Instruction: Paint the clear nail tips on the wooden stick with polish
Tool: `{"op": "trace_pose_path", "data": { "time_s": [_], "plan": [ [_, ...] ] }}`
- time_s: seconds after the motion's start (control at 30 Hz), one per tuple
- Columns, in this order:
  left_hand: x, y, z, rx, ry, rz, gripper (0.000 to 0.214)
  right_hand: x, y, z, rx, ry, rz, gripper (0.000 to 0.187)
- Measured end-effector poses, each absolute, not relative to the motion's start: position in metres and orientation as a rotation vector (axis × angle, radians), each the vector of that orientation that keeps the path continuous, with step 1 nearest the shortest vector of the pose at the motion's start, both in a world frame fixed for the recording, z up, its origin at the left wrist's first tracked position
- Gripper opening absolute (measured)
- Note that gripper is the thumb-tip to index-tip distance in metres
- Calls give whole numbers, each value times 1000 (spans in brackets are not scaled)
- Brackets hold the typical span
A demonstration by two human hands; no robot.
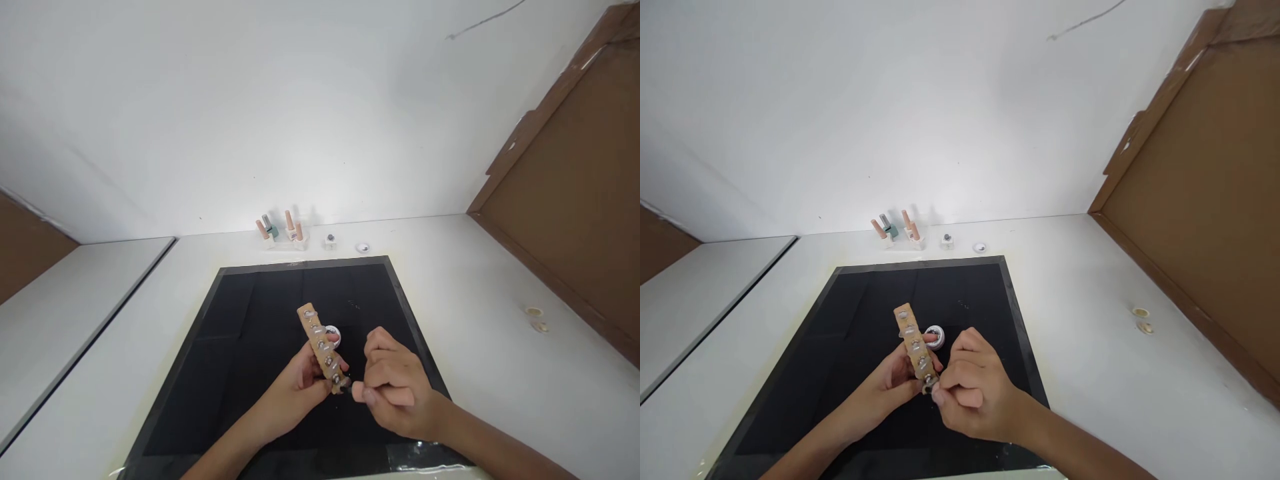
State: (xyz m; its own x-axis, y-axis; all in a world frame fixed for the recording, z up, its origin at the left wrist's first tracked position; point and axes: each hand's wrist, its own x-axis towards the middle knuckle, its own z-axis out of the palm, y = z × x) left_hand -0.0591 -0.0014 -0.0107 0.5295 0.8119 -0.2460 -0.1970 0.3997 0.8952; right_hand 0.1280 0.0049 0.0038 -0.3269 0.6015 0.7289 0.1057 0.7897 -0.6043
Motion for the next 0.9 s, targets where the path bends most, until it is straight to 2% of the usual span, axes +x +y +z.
{"op": "trace_pose_path", "data": {
  "time_s": [0.2, 0.4, 0.57, 0.77, 0.9],
  "plan": [
    [-60, -2, -12, 955, 780, 717, 50, 128, 6, 3, -646, -1829, 540, 18],
    [-59, -2, -12, 945, 772, 727, 52, 128, 5, 5, -551, -1901, 598, 15],
    [-60, -2, -12, 984, 760, 716, 47, 129, 6, 6, -725, -1818, 547, 20],
    [-61, -2, -16, 983, 763, 722, 49, 129, 5, 5, -587, -1875, 674, 17],
    [-60, -2, -15, 986, 759, 718, 50, 128, 5, 8, -689, -1892, 664, 19]
  ]
}}
